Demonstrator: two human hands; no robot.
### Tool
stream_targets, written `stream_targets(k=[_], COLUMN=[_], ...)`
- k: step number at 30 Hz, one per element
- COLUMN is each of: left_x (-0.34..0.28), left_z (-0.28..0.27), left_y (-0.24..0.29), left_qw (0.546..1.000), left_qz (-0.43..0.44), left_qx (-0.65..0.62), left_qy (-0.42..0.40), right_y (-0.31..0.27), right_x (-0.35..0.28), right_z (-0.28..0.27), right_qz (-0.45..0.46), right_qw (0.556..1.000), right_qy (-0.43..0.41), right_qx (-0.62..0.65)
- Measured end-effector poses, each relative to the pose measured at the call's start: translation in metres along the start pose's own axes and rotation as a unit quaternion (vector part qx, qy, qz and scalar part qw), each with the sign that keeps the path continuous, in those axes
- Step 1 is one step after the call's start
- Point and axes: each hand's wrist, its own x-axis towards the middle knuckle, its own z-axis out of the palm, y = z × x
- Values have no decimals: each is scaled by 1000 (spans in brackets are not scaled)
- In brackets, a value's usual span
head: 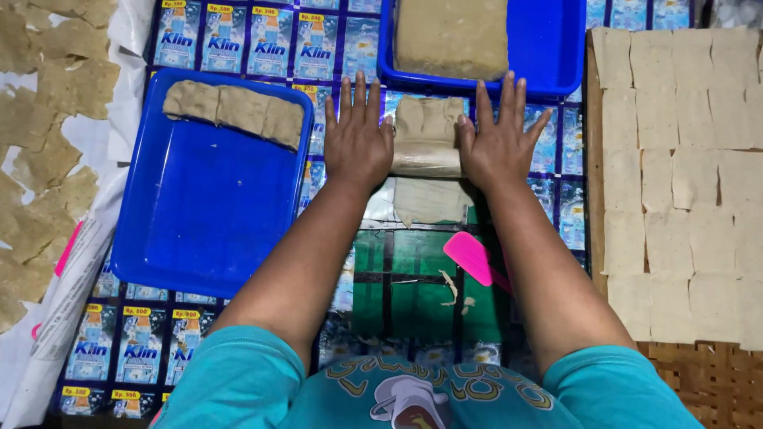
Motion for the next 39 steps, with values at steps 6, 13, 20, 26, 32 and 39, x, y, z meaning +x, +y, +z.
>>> stream_targets(k=[6,13,20,26,32,39], left_x=[42,1,-59,-100,-149,-176], left_z=[10,14,-1,34,27,17], left_y=[-5,-1,6,-24,-36,-40], left_qw=[999,996,999,988,990,974], left_qz=[-13,9,32,130,63,-68], left_qx=[13,-3,-10,2,-37,-162], left_qy=[39,91,32,87,122,140], right_y=[-9,-10,7,28,48,50], right_x=[40,9,-45,-103,-203,-238], right_z=[-13,-12,2,-20,-27,-19], right_qz=[27,36,0,4,79,79], right_qw=[999,997,999,994,996,981], right_qy=[-38,-68,-53,-59,-16,-172], right_qx=[-18,-32,-6,95,46,-48])
